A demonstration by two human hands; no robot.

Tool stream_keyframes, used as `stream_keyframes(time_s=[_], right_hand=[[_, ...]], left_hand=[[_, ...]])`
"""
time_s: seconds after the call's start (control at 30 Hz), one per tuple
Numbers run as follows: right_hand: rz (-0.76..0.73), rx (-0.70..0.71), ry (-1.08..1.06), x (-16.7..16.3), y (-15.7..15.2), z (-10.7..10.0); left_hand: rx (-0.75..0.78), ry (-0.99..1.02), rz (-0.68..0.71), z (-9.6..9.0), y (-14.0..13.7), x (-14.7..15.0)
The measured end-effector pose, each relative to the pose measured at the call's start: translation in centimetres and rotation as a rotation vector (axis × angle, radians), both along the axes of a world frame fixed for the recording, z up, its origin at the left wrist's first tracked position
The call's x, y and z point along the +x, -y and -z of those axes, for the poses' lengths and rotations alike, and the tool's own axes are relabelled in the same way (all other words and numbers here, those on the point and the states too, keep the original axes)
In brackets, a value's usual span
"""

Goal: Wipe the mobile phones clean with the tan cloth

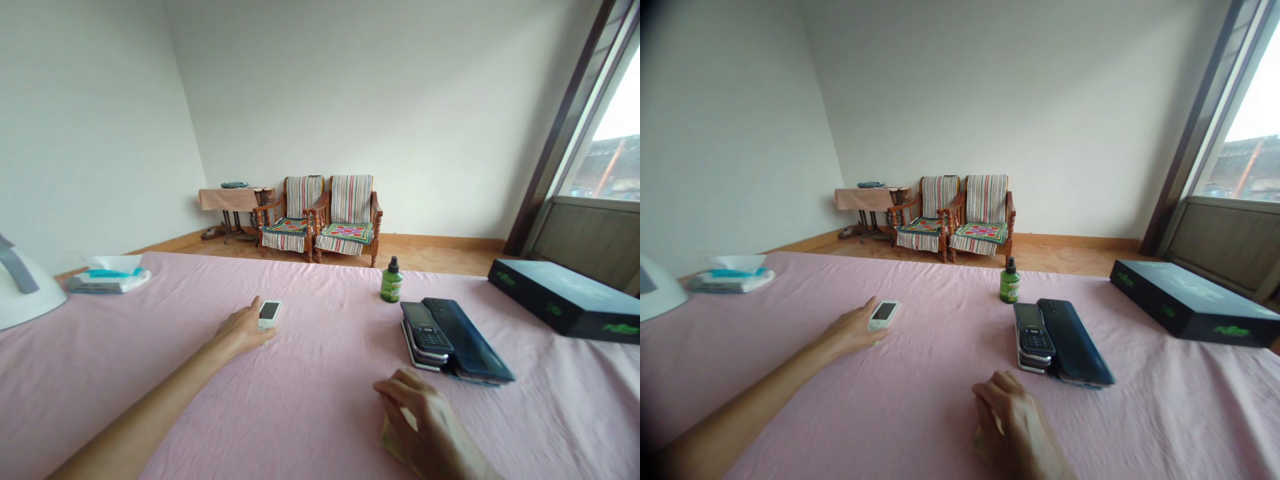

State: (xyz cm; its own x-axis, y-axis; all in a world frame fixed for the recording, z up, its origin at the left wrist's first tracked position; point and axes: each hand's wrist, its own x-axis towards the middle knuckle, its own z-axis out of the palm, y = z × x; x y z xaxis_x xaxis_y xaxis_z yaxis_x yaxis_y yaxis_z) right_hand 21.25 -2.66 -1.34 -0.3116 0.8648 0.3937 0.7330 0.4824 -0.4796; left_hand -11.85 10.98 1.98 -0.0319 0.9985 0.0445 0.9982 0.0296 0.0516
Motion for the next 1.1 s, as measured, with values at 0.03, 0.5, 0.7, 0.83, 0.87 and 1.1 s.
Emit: stream_keyframes(time_s=[0.03,0.5,0.7,0.83,0.87,1.1], right_hand=[[0.001,-0.009,0.002,0.0,0.1,-0.1],[-0.022,-0.014,0.01,0.0,0.2,-0.1],[-0.031,-0.006,-0.009,0.0,0.1,0.1],[0.044,0.021,-0.07,0.2,0.1,-0.4],[0.087,0.051,-0.097,0.4,0.1,-0.7],[0.594,0.374,0.006,4.1,-1.7,-2.2]], left_hand=[[-0.011,-0.001,-0.01,0.0,-0.2,0.0],[0.04,0.01,-0.005,-0.6,-0.4,-0.5],[0.07,0.07,-0.006,-0.8,-0.1,-0.8],[0.166,0.181,0.084,-1.2,0.7,0.9],[0.187,0.23,0.14,-1.3,1.0,1.9],[-0.058,0.726,0.591,-0.9,4.5,12.1]])
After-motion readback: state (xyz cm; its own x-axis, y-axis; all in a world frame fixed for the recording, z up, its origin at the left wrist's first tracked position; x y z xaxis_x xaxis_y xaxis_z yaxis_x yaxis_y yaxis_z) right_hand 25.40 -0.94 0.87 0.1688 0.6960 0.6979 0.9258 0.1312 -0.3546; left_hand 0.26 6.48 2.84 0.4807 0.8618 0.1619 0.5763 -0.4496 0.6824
